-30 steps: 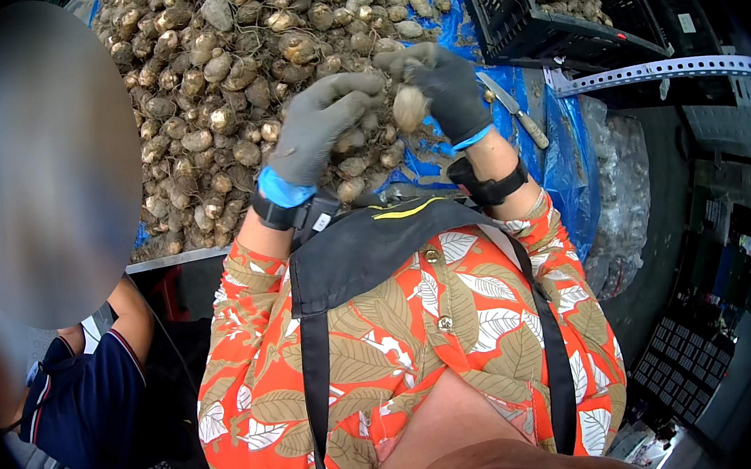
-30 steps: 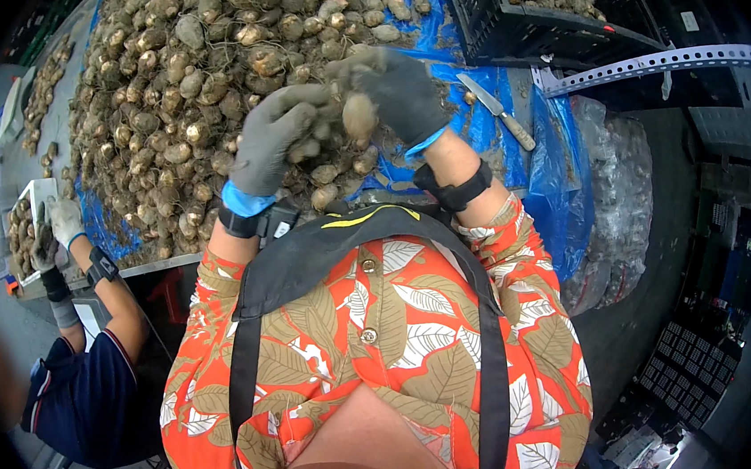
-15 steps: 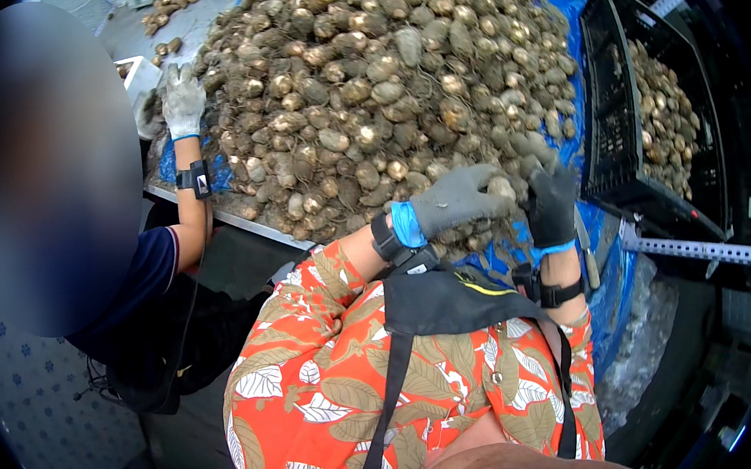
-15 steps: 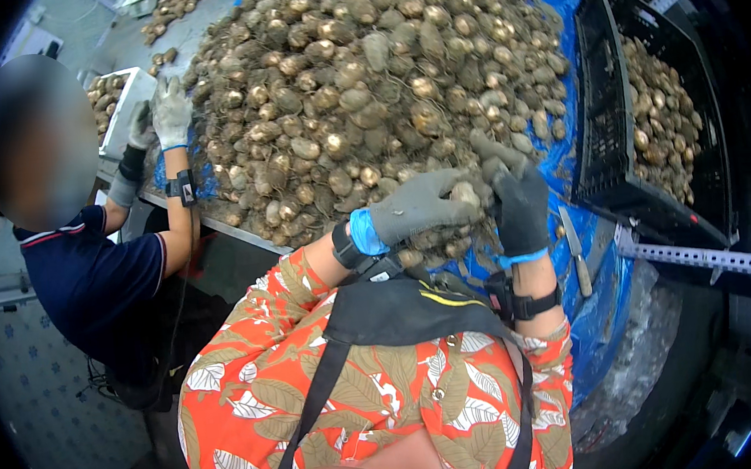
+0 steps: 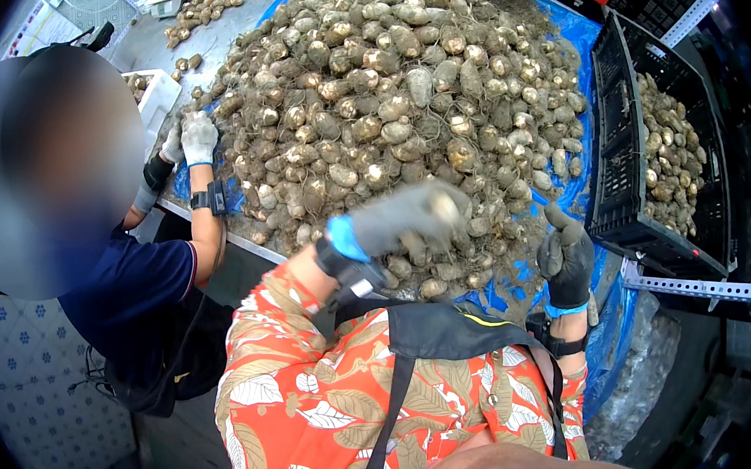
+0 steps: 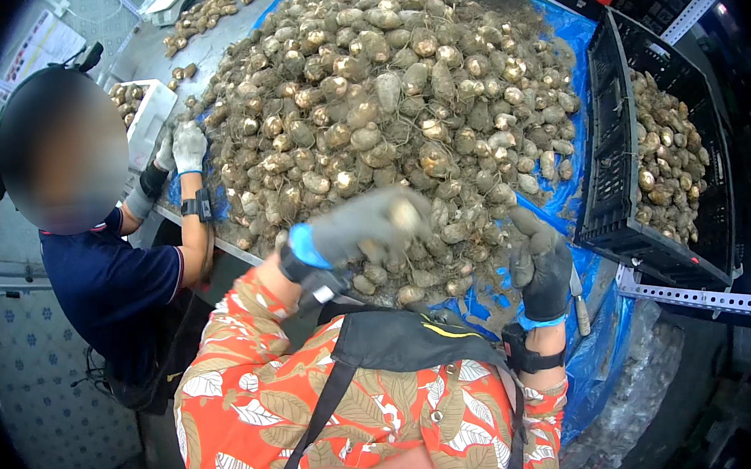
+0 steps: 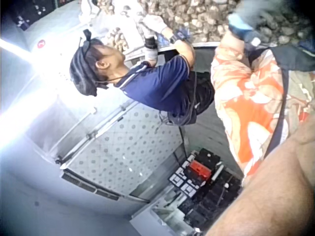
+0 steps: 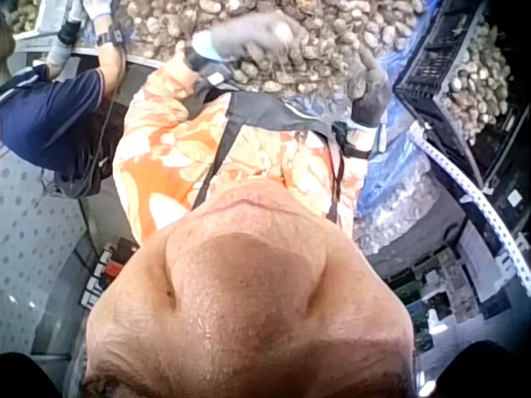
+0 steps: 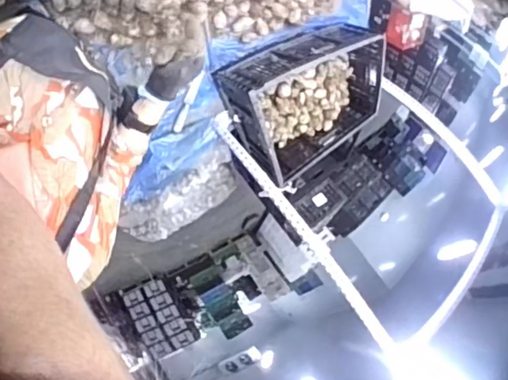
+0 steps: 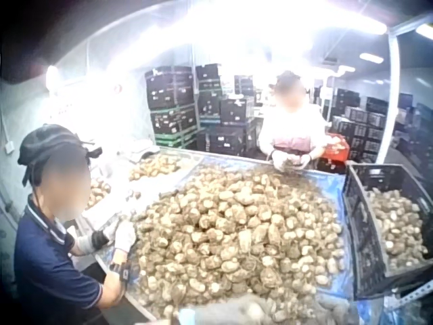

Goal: The person sorts root vegetables by hand, picking up individual taro roots from a large pile on a table and placing them into a separate container after checking them.

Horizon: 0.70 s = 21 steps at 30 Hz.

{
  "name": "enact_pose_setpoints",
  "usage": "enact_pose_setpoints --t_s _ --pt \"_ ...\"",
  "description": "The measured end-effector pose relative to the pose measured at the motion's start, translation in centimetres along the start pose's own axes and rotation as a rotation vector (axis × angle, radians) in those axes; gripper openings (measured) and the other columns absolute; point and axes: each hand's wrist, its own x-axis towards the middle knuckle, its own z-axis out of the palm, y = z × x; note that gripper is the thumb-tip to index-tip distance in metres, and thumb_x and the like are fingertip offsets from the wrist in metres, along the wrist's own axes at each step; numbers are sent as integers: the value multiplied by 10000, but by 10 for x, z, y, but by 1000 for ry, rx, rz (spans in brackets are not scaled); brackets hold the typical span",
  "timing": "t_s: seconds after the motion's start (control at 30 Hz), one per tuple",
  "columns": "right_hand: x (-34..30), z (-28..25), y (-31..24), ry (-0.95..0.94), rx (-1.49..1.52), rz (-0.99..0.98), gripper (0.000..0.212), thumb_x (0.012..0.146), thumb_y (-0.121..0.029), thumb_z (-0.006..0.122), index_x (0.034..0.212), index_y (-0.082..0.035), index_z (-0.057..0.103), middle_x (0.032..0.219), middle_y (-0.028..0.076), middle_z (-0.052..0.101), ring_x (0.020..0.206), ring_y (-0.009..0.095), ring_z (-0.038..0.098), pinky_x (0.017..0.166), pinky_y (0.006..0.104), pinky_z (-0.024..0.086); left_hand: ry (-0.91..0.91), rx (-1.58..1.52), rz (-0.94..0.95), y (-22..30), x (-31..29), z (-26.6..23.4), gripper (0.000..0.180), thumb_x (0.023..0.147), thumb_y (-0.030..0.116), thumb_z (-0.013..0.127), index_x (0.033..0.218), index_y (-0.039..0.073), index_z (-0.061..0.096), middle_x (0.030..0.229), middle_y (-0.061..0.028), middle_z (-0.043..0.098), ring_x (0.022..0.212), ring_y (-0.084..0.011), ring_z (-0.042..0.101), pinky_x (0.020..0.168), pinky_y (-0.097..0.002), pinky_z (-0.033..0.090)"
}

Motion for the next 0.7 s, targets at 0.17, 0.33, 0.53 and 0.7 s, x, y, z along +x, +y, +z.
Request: enact_pose_setpoints --t_s 0.17,0.33,0.53,0.7 --pt "-35 -29 9 124 -311 101 395 953 -215 533 1258 35 538 834 16 610 647 89 547 544 225 409 711 1070 723 73 -59 -140 384 898 166 556 1264 55 514 1091 -70 612 862 -191 590 747 -300 497" --pt "-40 -21 17 145 -513 75 476 789 -93 571 1256 -1 575 1215 112 627 978 164 607 856 293 471 989 -2 762 165 -106 -248 427 938 237 514 1292 0 480 1234 -127 554 1071 -240 539 931 -341 435" --pt "-28 -21 36 92 -931 296 413 813 -179 595 1220 -114 626 1136 134 659 1003 241 639 880 316 474 725 150 692 135 -50 -195 482 1001 280 410 1368 -32 407 1403 -213 435 1317 -313 415 1139 -421 297" --pt "-5 -5 47 -92 -908 172 376 824 -242 612 1173 -106 648 1181 177 617 1017 294 628 907 368 474 535 192 520 58 -15 -106 391 974 259 515 1229 -35 547 1120 -189 640 1003 -257 646 888 -349 536"
